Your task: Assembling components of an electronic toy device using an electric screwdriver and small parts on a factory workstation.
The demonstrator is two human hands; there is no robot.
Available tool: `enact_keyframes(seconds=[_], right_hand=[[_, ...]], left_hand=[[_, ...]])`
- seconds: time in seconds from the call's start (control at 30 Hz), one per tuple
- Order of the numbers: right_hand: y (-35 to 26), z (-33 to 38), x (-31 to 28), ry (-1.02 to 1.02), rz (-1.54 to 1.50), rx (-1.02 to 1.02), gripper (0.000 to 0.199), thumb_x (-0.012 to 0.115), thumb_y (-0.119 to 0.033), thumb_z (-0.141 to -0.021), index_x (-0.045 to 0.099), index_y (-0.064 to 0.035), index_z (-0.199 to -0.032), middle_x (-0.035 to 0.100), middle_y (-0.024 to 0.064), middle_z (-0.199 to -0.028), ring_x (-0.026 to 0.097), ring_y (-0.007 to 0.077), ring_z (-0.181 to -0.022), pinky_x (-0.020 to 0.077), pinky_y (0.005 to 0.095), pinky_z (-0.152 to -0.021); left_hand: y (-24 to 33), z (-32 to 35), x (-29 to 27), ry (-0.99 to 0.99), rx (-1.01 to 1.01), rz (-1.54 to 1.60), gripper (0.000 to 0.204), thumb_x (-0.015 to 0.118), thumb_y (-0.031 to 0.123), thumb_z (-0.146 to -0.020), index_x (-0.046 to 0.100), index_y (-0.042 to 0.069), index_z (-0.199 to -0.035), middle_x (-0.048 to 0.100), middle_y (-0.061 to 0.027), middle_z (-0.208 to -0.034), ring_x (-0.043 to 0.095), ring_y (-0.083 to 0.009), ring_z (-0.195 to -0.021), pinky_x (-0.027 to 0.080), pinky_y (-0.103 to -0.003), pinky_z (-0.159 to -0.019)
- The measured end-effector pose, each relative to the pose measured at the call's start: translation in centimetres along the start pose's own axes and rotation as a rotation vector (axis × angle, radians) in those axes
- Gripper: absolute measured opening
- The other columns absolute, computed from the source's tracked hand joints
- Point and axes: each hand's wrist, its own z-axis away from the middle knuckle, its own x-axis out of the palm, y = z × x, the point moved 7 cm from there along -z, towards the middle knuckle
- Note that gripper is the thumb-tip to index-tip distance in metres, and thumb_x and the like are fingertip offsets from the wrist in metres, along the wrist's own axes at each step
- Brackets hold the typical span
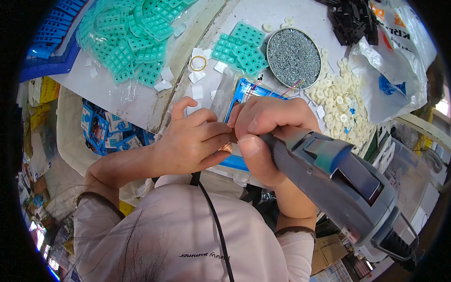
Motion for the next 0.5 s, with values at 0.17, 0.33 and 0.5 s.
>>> enact_keyframes(seconds=[0.17, 0.33, 0.5], right_hand=[[-0.3, 0.1, 0.1, 0.067, -0.035, 0.014, 0.028, 0.071, -0.009, -0.092, 0.046, -0.0064, -0.102, 0.056, 0.0067, -0.075, 0.053, 0.0178, -0.065, 0.0496, 0.0394, -0.071], [-2.2, -0.1, 0.5, 0.082, -0.012, 0.022, 0.03, 0.074, -0.022, -0.092, 0.047, -0.0096, -0.101, 0.055, 0.0035, -0.069, 0.053, 0.0168, -0.061, 0.0487, 0.038, -0.068], [-2.9, 0.2, 0.6, 0.099, -0.068, 0.015, 0.032, 0.075, -0.024, -0.091, 0.048, -0.01, -0.101, 0.056, 0.0033, -0.068, 0.054, 0.0171, -0.061, 0.0498, 0.0381, -0.068]], left_hand=[[-1.2, -0.2, -0.1, 0.053, -0.062, 0.17, 0.027, 0.081, 0.025, -0.073, 0.07, 0.017, -0.096, 0.064, 0.0042, -0.105, 0.057, -0.0158, -0.094, 0.03, -0.048, -0.091], [-2.1, -2.0, -1.7, 0.229, -0.133, 0.014, 0.026, 0.081, 0.017, -0.072, 0.069, 0.016, -0.094, 0.064, 0.0038, -0.096, 0.058, -0.0171, -0.09, 0.03, -0.045, -0.09], [-2.0, -2.3, -1.3, 0.223, -0.066, 0.089, 0.022, 0.081, 0.014, -0.071, 0.07, 0.015, -0.089, 0.064, 0.0021, -0.087, 0.058, -0.0181, -0.085, 0.031, -0.044, -0.089]])
